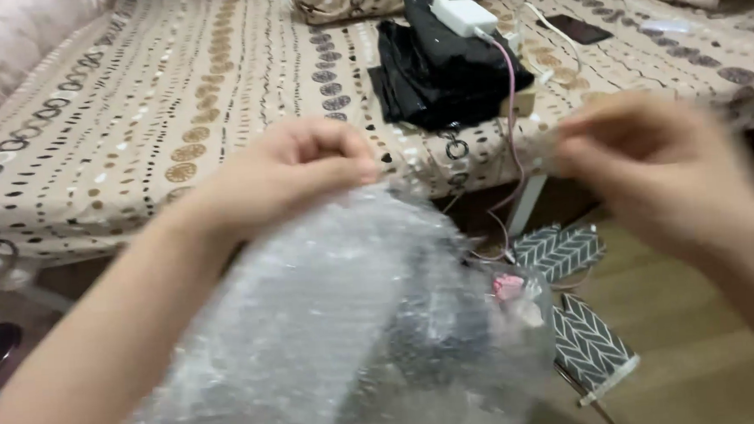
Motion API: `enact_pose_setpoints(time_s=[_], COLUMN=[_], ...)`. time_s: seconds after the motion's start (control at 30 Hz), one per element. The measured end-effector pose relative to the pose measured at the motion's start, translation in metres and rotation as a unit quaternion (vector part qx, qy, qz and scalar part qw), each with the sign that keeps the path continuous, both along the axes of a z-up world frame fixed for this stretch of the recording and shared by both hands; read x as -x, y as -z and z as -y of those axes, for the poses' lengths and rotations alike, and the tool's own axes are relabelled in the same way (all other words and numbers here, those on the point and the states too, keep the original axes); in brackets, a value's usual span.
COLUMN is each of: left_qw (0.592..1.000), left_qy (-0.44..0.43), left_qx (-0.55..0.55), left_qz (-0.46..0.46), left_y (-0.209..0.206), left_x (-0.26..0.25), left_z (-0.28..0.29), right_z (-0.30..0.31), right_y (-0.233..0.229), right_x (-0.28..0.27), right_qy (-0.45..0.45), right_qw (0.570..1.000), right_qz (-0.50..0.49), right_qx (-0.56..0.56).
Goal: The recorder unwraps an item from bubble wrap and prepares a plastic storage bag.
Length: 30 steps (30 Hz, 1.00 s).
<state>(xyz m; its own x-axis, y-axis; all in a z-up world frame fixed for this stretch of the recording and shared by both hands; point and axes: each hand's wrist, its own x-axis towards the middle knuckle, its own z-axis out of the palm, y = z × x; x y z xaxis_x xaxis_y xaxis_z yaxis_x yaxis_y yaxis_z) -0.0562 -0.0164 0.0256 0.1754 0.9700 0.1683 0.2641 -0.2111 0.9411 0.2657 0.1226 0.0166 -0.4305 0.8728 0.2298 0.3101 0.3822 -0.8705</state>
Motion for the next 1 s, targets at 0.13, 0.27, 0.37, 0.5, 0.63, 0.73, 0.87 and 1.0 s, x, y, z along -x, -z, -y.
enact_pose_setpoints(time_s=[0.13, 0.27, 0.37, 0.5, 0.63, 0.73, 0.87, 1.0], left_qw=[0.997, 0.993, 0.996, 0.995, 0.992, 0.990, 0.992, 0.990], left_qy=[-0.045, -0.080, -0.081, -0.061, -0.047, -0.019, -0.079, -0.084], left_qx=[0.040, 0.018, -0.012, -0.078, -0.106, -0.126, -0.071, -0.110], left_qz=[-0.049, -0.083, -0.046, -0.008, 0.047, 0.059, 0.064, 0.026], left_y=[-0.024, -0.014, -0.002, 0.012, 0.025, 0.029, 0.018, 0.014], left_x=[0.007, 0.014, 0.013, 0.009, 0.002, -0.004, -0.015, -0.015], left_z=[0.020, 0.017, 0.004, -0.017, -0.025, -0.027, -0.017, -0.007], right_z=[-0.021, -0.056, -0.062, -0.083, -0.058, -0.041, -0.038, -0.052], right_y=[0.060, 0.180, 0.261, 0.363, 0.344, 0.293, 0.222, 0.152], right_x=[0.035, 0.048, 0.057, 0.063, 0.073, 0.067, 0.073, 0.067], right_qy=[-0.055, -0.177, -0.189, -0.176, -0.188, -0.194, -0.143, -0.097], right_qw=[0.981, 0.947, 0.925, 0.914, 0.910, 0.879, 0.881, 0.876], right_qz=[0.148, 0.170, 0.259, 0.359, 0.369, 0.433, 0.441, 0.451], right_qx=[0.111, 0.205, 0.204, 0.067, -0.032, -0.047, -0.095, -0.140])
